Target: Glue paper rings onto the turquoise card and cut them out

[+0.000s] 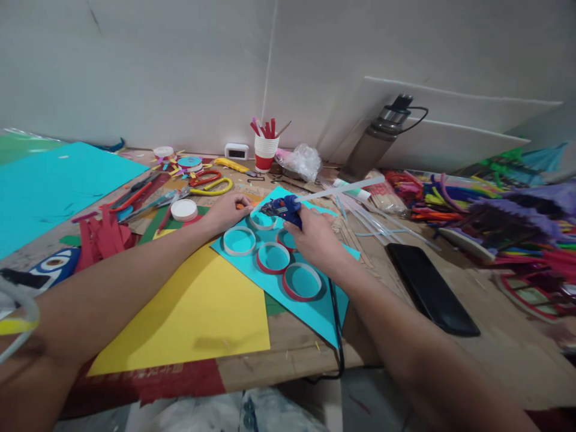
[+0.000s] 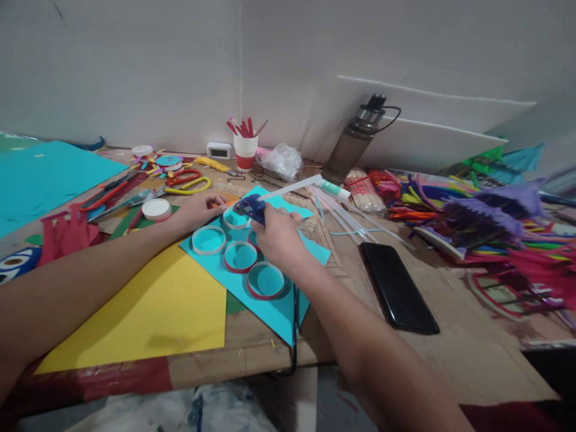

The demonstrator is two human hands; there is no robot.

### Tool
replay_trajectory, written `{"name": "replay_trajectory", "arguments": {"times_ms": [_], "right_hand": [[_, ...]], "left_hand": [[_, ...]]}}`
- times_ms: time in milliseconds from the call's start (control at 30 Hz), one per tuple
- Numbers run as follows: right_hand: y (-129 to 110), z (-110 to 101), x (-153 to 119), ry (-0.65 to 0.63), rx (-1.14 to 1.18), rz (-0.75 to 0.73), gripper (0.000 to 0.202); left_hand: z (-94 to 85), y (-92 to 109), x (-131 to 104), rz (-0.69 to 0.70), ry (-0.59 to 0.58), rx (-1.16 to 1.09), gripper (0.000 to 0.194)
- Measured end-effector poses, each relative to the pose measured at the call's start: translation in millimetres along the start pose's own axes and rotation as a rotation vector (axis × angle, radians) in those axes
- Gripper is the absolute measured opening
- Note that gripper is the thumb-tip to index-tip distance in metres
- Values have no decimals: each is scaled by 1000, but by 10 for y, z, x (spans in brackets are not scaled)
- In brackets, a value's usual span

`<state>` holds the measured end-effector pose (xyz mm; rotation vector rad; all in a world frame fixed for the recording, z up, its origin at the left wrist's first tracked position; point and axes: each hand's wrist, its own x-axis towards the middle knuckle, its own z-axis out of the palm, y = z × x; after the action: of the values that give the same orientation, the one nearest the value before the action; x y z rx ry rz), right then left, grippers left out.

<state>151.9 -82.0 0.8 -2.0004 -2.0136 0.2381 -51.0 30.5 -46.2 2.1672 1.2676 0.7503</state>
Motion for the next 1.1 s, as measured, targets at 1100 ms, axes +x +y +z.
{"name": "replay_trajectory", "arguments": {"times_ms": [1100], "right_hand": [[-116, -131, -149, 8, -271, -58, 23]], "left_hand": [[-8, 14, -23, -5, -10, 1, 23]]}}
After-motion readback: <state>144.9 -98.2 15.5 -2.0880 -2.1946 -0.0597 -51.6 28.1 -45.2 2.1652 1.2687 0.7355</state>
